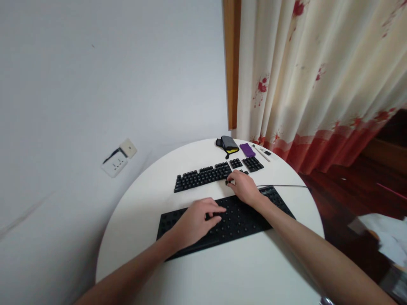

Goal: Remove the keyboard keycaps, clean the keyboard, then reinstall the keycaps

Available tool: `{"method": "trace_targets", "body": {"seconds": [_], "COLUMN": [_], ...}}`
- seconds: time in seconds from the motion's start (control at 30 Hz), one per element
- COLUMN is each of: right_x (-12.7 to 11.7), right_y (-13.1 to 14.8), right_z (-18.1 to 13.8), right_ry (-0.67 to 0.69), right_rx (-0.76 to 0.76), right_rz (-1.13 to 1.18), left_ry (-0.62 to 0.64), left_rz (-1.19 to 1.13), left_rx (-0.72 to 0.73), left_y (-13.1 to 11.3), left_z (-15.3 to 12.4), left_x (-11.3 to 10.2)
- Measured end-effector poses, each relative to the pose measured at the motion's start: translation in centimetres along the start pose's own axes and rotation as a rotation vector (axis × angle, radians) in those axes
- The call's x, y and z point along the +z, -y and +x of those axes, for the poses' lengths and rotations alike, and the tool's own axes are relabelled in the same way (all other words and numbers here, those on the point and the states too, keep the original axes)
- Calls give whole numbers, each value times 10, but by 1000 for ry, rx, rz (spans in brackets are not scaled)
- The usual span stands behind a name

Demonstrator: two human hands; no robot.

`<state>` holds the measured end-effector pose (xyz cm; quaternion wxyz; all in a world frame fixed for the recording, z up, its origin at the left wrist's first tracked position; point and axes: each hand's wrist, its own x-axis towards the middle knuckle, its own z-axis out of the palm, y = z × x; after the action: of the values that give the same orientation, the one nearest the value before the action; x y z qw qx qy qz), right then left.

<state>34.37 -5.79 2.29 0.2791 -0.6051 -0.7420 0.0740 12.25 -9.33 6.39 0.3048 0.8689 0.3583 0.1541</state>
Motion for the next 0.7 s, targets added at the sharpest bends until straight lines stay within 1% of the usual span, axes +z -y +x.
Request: {"method": "trace_targets", "body": {"seconds": [0.07,0.13,0.2,0.37,0.43,0.53,0.7], "right_x": [-4,-9,-13,-22,-24,-25,-30], "right_y": [-2,-4,-5,-2,1,3,7], "right_z": [-3,-7,-11,-19,-20,-22,-25], "right_ry": [-17,20,79,226,287,361,455], "right_rx": [-5,-19,-57,-198,-233,-251,-239], "right_rz": [79,161,223,273,296,325,383], "left_ry": [37,38,43,77,80,76,63], "left_rz": [-33,-30,-5,50,68,109,165], "left_rx": [-18,-26,-23,-39,-54,-47,1], "left_y": [-2,1,3,0,-1,-2,-2], "left_z": [-9,-14,-17,-21,-22,-24,-25], "left_x": [15,26,31,33,33,34,36]}}
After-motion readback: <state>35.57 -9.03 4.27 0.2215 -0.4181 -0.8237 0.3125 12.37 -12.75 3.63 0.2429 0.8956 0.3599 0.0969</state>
